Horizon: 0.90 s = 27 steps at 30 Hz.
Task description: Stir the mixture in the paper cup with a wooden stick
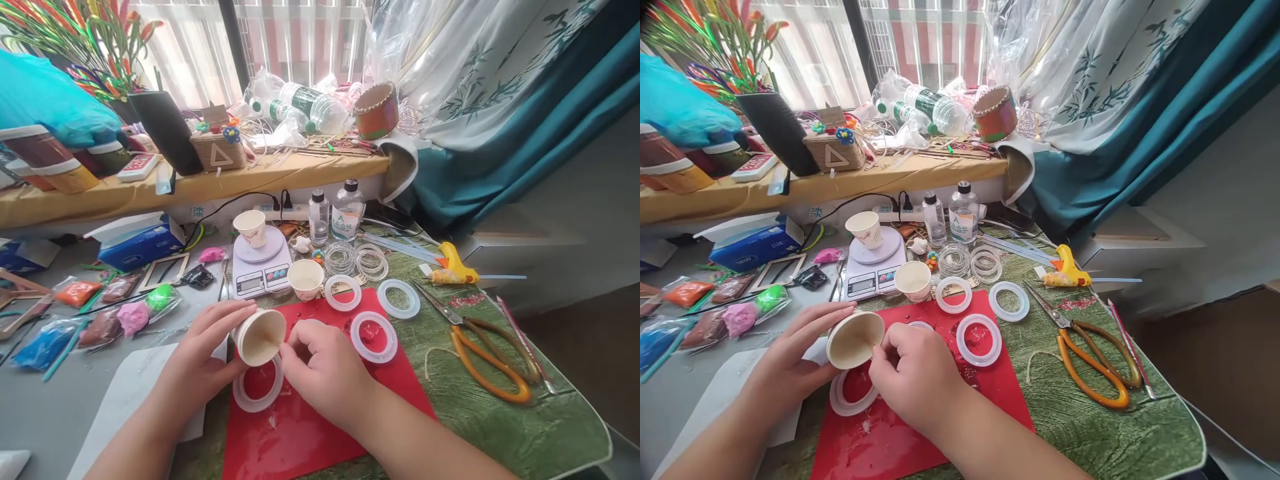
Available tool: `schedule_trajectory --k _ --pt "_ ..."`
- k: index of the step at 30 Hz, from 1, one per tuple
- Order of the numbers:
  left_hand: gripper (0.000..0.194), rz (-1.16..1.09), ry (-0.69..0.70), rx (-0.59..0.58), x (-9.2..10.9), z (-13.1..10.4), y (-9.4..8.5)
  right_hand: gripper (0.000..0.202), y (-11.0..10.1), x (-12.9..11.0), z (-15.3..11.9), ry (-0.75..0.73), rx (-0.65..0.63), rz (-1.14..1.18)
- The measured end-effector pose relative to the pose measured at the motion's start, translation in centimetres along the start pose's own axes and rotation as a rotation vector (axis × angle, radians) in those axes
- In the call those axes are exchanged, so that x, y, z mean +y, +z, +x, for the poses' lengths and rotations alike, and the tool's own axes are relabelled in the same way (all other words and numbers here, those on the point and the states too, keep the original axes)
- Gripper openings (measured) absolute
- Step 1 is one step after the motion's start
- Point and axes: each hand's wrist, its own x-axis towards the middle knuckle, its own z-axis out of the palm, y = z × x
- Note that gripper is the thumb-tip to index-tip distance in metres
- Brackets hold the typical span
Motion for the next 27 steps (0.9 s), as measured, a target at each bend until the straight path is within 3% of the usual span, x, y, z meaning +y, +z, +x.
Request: schedule_trajectory --k 6,19,27 --pt "0.053 0.026 -0.005 -0.024 0.05 0.23 -0.11 0.023 -0.32 -0.18 0.08 0.074 -0.049 0.076" --pt "0.056 0.031 0.071 -0.020 0.35 0.73 -0.30 0.022 -0.45 0.03 0.02 0.037 -0.026 0.095" --pt "0.049 0.012 0.009 -0.013 0.13 0.46 -0.10 0.022 -0.60 -0.09 -0.08 0.040 -0.019 0.091"
